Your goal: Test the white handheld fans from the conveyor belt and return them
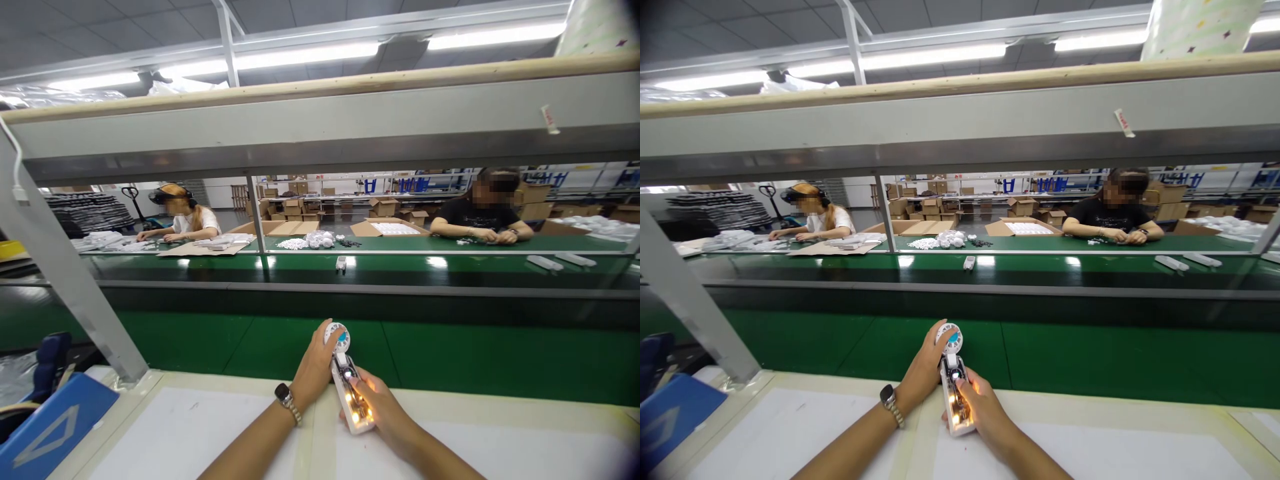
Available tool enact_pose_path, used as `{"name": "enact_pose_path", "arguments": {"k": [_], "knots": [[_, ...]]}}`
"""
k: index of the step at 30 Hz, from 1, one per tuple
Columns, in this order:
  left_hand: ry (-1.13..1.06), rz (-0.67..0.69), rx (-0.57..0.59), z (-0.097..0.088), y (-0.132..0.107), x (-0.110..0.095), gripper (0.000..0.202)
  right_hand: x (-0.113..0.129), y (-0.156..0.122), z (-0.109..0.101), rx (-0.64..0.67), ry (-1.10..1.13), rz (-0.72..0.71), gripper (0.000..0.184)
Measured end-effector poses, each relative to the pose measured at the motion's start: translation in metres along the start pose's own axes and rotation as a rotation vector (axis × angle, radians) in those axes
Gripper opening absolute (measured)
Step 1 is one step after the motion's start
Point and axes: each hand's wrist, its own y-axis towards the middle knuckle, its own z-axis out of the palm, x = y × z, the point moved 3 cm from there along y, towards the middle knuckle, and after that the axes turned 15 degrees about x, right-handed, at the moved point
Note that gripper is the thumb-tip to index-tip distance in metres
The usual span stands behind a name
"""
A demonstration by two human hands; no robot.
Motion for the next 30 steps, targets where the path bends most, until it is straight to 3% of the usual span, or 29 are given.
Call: {"name": "enact_pose_path", "arguments": {"k": [18,30], "knots": [[-0.012,0.018,0.024,-0.001,-0.002,-0.007,0.062,-0.003,0.002,-0.001,-0.012,-0.055,-0.013,0.070],[-0.046,-0.008,0.062,0.002,-0.002,-0.003,0.065,0.003,-0.004,0.003,0.070,-0.053,-0.012,0.057]]}}
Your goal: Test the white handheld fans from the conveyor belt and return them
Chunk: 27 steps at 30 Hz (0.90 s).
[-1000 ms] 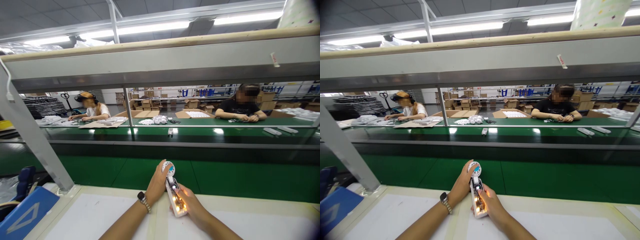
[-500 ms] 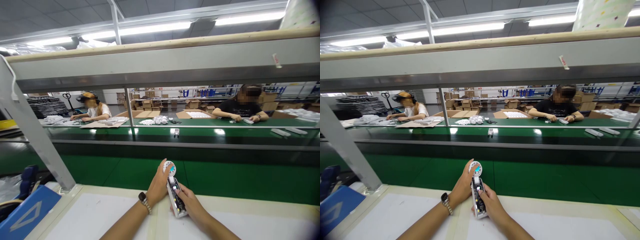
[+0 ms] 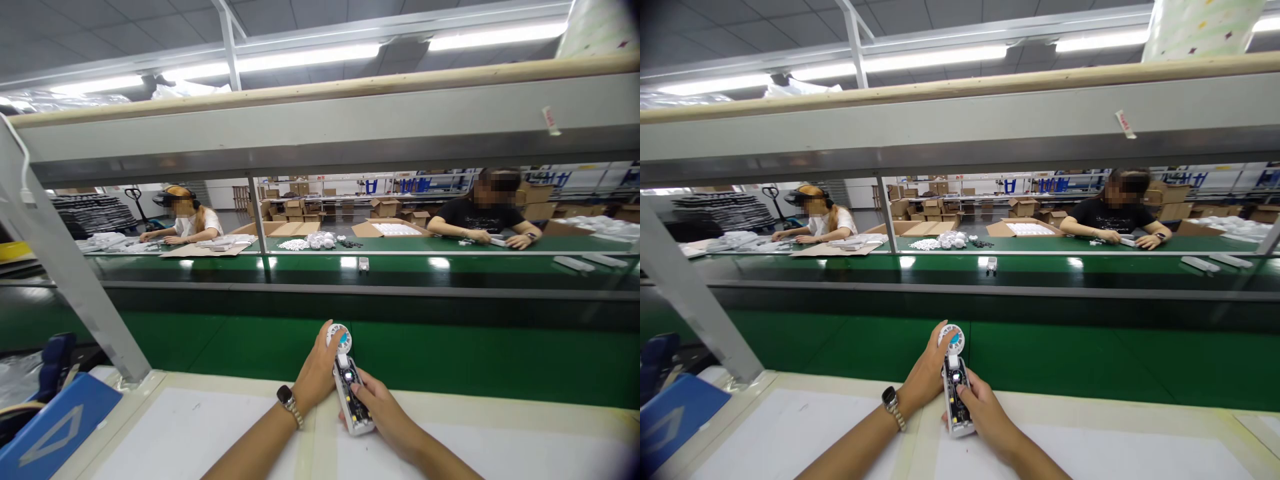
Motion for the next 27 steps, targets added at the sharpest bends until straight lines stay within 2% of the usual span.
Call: {"name": "enact_pose_path", "arguments": {"k": [10,27], "knots": [[0.027,-0.046,0.062,0.0003,0.0013,-0.0006,0.068,-0.0055,0.0033,-0.0053,0.015,-0.029,-0.021,0.058],[0.020,-0.031,0.042,0.0013,0.0013,0.0010,0.069,-0.0009,0.0026,-0.0010,0.029,-0.033,-0.023,0.058]]}}
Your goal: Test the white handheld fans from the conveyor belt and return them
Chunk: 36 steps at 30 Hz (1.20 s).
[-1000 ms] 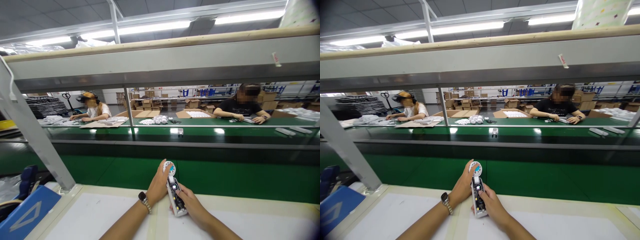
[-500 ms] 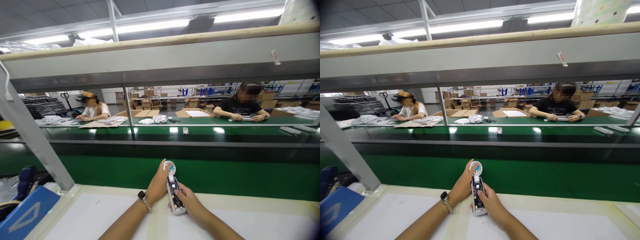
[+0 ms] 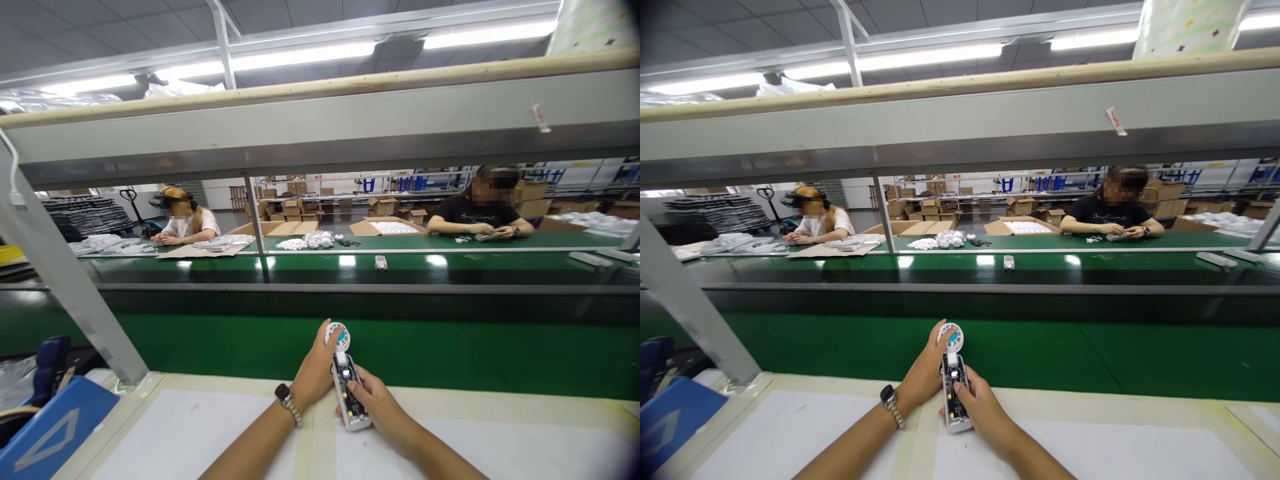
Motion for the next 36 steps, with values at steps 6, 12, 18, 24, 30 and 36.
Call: {"name": "enact_pose_path", "arguments": {"k": [6,12,18,24,30,36], "knots": [[-0.006,-0.004,-0.003,0.000,0.001,0.001,0.070,0.000,0.000,0.000,-0.009,0.005,-0.013,0.056],[0.001,-0.008,0.004,0.000,0.000,0.000,0.070,0.001,-0.001,0.000,-0.024,0.022,-0.002,0.056],[0.038,-0.051,0.026,-0.002,-0.001,-0.004,0.075,0.000,0.000,0.000,-0.145,0.131,-0.031,0.061],[0.065,-0.050,0.038,0.002,0.001,-0.002,0.074,0.004,0.007,-0.040,-0.331,0.135,-0.235,0.092],[0.086,-0.047,0.032,0.005,0.000,0.001,0.058,0.013,0.000,-0.093,-0.547,-0.173,-0.216,0.111],[0.177,0.071,0.011,0.008,-0.005,-0.013,0.051,0.019,-0.010,-0.078,-0.664,-0.624,-0.227,0.058]]}}
